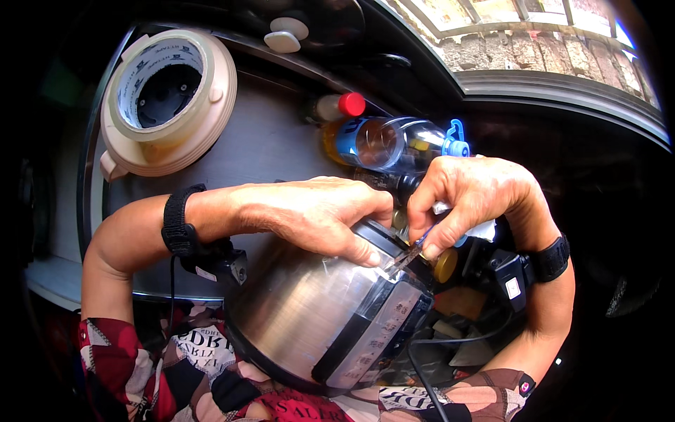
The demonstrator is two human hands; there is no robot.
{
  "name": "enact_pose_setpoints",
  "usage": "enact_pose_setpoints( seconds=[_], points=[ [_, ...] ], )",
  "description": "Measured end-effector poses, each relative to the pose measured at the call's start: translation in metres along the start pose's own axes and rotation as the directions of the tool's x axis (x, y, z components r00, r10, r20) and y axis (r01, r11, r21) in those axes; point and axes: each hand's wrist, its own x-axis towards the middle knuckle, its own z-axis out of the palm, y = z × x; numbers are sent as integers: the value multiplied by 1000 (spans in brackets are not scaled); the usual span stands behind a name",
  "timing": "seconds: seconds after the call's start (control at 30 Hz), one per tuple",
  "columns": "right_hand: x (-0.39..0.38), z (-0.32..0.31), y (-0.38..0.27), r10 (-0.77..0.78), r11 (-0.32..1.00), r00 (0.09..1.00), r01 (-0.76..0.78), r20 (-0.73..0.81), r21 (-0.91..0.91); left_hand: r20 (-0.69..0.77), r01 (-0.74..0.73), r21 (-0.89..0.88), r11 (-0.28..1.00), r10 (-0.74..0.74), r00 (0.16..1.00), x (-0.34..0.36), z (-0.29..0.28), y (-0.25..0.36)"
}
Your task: The person uses shears to cut through tape and plastic covering on a rice cooker, then handles the control panel and removes the inner pot.
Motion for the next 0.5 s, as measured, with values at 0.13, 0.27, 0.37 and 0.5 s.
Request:
enact_pose_setpoints(
  seconds=[0.13,0.27,0.37,0.5],
  points=[
    [6,-5,0,19,1000,999,-20,51,22,15,35,8,999,-35,999,-2,-1,5],
    [12,-7,3,-74,997,993,71,91,44,10,37,24,999,-37,999,0,0,6],
    [13,-11,2,-74,997,989,72,128,25,3,17,28,999,-17,1000,2,1,8],
    [15,-13,-1,-56,998,987,59,151,-14,8,6,32,999,-7,1000,6,2,6]
  ],
)
